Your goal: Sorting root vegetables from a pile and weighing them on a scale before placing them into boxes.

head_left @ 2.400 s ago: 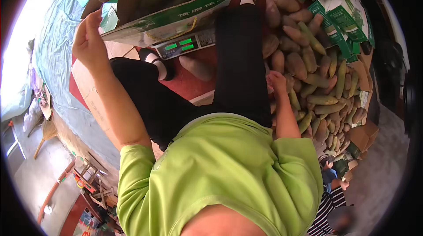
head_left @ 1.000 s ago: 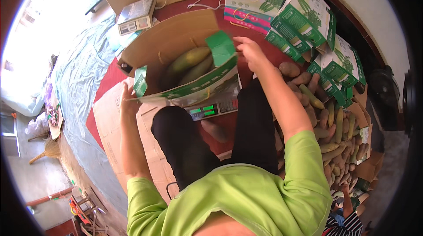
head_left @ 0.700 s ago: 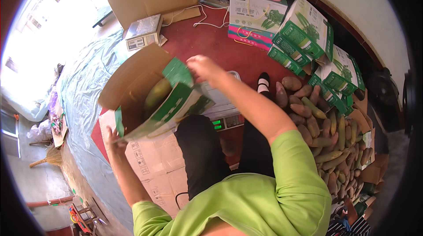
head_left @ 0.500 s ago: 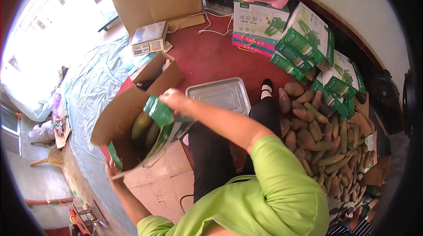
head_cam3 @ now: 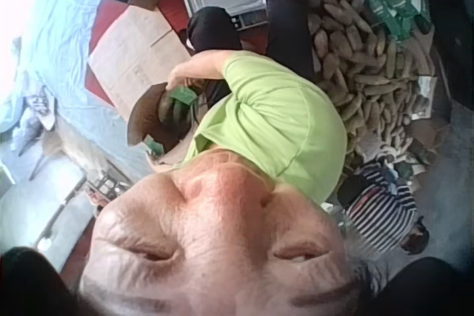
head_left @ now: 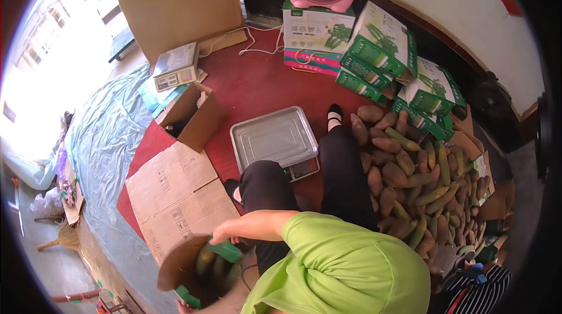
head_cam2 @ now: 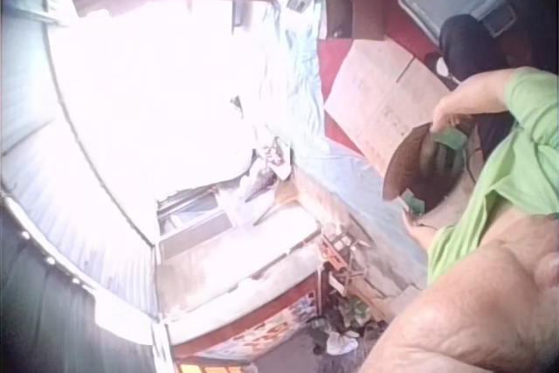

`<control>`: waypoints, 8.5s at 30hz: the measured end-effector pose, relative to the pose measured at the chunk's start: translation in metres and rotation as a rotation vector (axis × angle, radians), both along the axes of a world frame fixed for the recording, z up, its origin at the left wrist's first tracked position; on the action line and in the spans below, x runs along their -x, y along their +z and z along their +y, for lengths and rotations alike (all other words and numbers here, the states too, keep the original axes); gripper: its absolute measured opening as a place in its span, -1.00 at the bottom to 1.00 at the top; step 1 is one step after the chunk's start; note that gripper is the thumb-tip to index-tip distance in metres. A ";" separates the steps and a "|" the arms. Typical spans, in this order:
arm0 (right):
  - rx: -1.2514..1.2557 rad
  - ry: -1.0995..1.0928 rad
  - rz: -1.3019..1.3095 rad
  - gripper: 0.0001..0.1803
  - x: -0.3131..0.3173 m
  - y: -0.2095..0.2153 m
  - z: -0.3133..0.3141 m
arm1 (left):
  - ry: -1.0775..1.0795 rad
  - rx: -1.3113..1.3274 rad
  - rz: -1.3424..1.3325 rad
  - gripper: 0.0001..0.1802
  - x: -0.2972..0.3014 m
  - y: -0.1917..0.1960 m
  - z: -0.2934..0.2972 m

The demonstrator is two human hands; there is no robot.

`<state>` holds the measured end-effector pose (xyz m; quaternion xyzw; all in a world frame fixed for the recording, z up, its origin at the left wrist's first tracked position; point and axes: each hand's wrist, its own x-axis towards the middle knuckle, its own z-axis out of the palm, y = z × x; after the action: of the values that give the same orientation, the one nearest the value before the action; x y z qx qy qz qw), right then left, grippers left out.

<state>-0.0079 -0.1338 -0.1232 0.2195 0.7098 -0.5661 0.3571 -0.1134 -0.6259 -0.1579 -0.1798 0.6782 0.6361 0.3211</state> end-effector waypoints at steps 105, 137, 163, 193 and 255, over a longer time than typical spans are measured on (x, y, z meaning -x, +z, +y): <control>-0.365 -2.745 0.470 -0.35 -0.821 -0.061 0.512 | -1.871 0.621 0.951 -0.62 -0.179 0.068 0.715; -1.193 -1.730 0.387 -0.71 -0.675 0.192 0.271 | -1.741 0.341 1.187 -0.61 -0.178 0.126 0.682; -1.443 -0.713 0.565 -0.76 -0.437 0.305 0.270 | -1.231 0.100 1.345 -0.36 -0.144 0.165 0.657; -0.568 -0.859 0.506 -0.65 -0.275 0.055 0.370 | -0.998 0.364 2.035 -0.85 -0.161 0.175 0.639; -0.716 -2.073 -1.273 -0.61 -0.706 -0.132 -0.050 | -1.100 0.725 1.802 -0.72 -0.179 0.163 0.632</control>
<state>0.6981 -0.1836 -0.2554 0.9868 0.0220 -0.1511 -0.0542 0.0652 0.0063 0.0049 0.5890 0.7959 0.0697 -0.1216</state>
